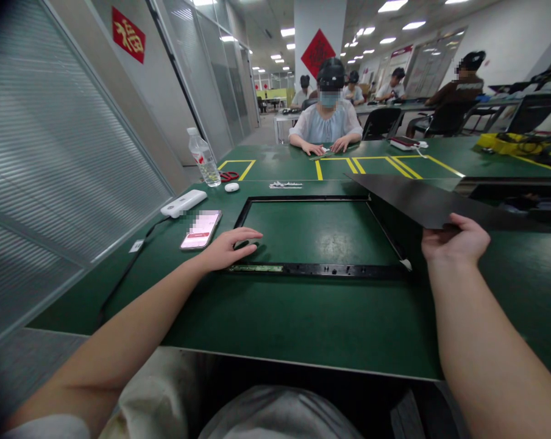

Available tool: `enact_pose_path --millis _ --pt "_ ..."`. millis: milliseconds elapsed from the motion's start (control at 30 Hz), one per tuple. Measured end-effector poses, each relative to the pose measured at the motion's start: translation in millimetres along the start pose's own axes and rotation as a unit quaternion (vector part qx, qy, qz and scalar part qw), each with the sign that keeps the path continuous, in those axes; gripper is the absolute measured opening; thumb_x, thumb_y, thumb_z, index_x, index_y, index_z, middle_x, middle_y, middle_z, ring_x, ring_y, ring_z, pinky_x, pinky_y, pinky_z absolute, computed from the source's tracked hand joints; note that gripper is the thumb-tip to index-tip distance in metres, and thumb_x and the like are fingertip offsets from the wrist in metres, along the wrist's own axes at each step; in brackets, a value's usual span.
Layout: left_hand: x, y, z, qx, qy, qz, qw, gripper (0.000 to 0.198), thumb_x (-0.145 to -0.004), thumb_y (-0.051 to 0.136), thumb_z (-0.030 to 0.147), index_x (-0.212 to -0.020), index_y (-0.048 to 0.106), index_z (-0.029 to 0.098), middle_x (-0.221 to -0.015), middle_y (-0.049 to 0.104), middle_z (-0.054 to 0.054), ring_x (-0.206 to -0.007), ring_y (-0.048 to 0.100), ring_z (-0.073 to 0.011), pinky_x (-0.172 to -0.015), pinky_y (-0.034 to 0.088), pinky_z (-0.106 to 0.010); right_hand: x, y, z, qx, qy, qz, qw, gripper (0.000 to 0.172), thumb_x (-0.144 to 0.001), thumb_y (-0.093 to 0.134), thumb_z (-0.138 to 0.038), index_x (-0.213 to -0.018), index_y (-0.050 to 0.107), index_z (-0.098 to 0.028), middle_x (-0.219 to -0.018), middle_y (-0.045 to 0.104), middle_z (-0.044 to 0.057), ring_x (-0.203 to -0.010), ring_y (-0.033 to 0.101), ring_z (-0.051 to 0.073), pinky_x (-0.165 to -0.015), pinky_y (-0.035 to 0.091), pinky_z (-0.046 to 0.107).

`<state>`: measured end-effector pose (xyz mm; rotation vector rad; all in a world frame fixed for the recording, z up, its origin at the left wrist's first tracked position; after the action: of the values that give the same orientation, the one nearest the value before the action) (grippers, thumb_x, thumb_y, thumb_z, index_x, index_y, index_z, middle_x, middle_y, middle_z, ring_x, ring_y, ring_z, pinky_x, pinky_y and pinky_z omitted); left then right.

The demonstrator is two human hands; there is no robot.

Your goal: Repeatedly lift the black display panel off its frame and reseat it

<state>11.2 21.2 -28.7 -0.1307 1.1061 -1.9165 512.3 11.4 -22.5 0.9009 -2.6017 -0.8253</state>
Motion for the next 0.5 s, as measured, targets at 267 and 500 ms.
enact_pose_path --millis 267,500 --pt "-2.3 -0.3 -20.7 0.265 -0.164 0.146 0.939 0.054 -0.079 0.080 0.031 -0.131 0.068 0.019 -0.127 0.074 -0.014 -0.116 0.069 -0.0295 -0.106 0.052 -0.050 33.5 21.3 -5.8 -0.092 0.035 -0.053 0.994 0.028 -0.055 0.051 -0.006 -0.078 0.054 -0.023 -0.092 0.068 0.005 -0.092 0.070 0.018 -0.067 0.061 0.029" --pt "-3.7 -5.7 -13.1 0.399 -0.245 0.231 0.853 0.055 -0.081 0.075 0.019 -0.134 0.061 0.014 -0.135 0.069 -0.018 -0.119 0.070 -0.0275 -0.109 0.051 -0.042 44.1 28.1 -4.6 -0.080 0.059 -0.081 0.992 0.023 -0.060 0.055 -0.012 -0.079 0.061 -0.022 -0.090 0.071 0.004 -0.088 0.071 0.019 -0.069 0.062 0.032"
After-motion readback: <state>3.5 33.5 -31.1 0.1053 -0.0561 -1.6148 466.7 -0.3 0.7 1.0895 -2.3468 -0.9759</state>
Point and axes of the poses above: each hand's wrist, its own x-axis away from the middle knuckle, its own y-axis out of the palm, z = x × y, the point moved 2 cm from there along -x, towards the middle knuckle
